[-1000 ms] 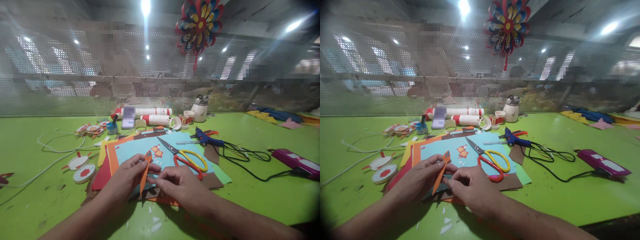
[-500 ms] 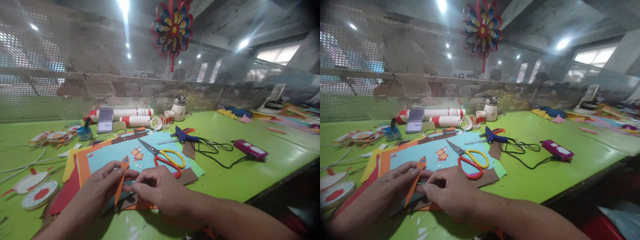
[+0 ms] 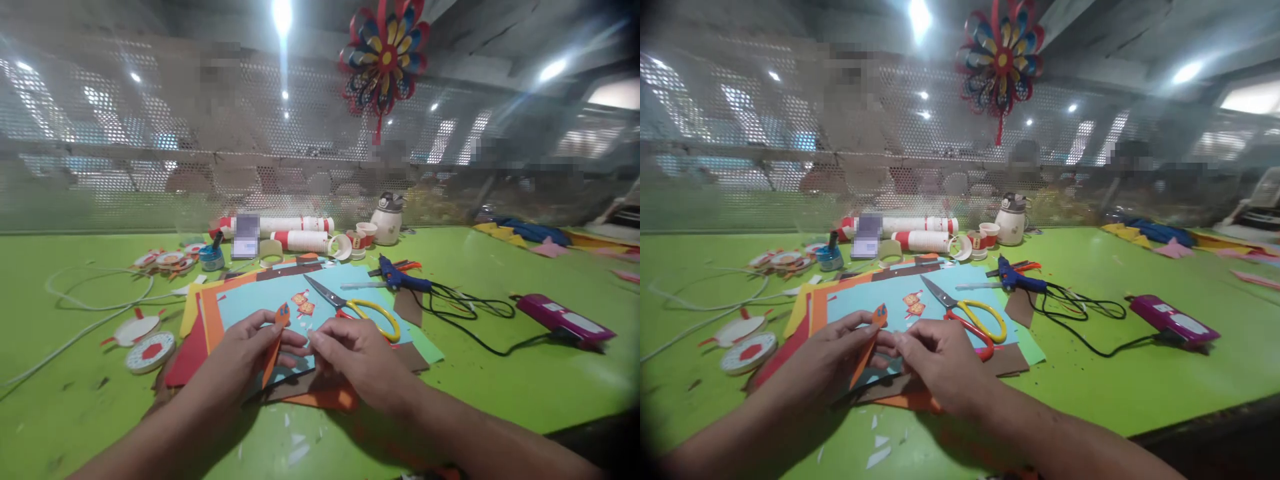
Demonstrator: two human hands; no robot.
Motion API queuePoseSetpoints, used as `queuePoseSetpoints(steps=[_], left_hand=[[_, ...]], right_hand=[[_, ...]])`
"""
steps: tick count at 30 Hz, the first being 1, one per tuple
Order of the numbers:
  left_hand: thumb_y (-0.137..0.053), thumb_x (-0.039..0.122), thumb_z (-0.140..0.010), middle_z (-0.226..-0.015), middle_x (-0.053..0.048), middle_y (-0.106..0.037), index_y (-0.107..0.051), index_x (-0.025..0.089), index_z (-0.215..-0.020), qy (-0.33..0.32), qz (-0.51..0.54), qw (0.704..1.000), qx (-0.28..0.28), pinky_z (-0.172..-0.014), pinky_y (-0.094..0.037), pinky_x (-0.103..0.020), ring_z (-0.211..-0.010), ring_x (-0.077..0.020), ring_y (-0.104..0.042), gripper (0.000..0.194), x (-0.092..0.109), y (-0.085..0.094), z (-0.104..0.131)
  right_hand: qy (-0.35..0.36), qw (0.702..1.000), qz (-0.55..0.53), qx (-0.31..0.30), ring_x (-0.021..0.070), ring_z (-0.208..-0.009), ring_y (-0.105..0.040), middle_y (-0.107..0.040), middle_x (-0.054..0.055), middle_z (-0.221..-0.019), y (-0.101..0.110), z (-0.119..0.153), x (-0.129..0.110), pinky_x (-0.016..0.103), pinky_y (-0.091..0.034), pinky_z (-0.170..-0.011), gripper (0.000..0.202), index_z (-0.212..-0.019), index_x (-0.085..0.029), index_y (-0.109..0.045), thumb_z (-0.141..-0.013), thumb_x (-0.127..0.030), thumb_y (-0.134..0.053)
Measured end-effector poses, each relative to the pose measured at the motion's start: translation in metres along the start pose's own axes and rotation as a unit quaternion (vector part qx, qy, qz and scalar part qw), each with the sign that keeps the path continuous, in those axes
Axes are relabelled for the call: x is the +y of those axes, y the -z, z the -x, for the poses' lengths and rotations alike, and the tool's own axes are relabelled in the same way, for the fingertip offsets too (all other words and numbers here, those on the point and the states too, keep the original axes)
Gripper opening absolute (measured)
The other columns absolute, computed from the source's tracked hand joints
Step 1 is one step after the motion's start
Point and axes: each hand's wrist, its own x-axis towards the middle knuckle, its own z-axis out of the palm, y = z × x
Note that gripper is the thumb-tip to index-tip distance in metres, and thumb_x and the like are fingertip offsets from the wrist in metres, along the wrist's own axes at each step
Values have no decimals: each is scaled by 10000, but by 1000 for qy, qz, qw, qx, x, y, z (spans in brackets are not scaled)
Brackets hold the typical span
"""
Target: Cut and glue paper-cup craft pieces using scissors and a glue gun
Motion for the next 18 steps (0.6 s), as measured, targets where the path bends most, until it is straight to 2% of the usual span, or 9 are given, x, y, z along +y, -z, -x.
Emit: queuePoseSetpoints(steps=[3,9,13,18], left_hand=[[-675,301,-807,-840,-99,-726,-545,171,-851,-12,-9,1000,4,-675,-525,-297,-658,-169,-677,190,1,-2,1],[-646,333,-829,-846,-108,-730,-520,183,-815,-44,-2,998,-33,-710,-520,-313,-729,-186,-680,196,-3,0,-1],[-614,327,-851,-845,-93,-729,-522,186,-818,-32,-22,999,-18,-674,-512,-295,-654,-160,-666,172,0,-2,2],[-626,330,-838,-833,-114,-719,-533,178,-809,-46,-26,999,-8,-748,-522,-341,-791,-213,-683,181,-1,-3,4]], right_hand=[[16,999,44,17,117,-587,-458,-523,-14,-599,5,-2,-1,256,-364,-572,353,-619,-172,-549,-894,-387,-500],[22,997,66,39,124,-591,-464,-543,-12,-601,11,-5,2,263,-377,-592,360,-628,-183,-553,-914,-392,-485],[19,996,63,55,118,-584,-467,-548,-14,-603,11,-8,3,258,-373,-586,359,-636,-181,-560,-913,-398,-492],[9,995,56,81,122,-571,-472,-569,-9,-601,12,-12,5,261,-376,-561,343,-678,-174,-602,-886,-437,-531]])
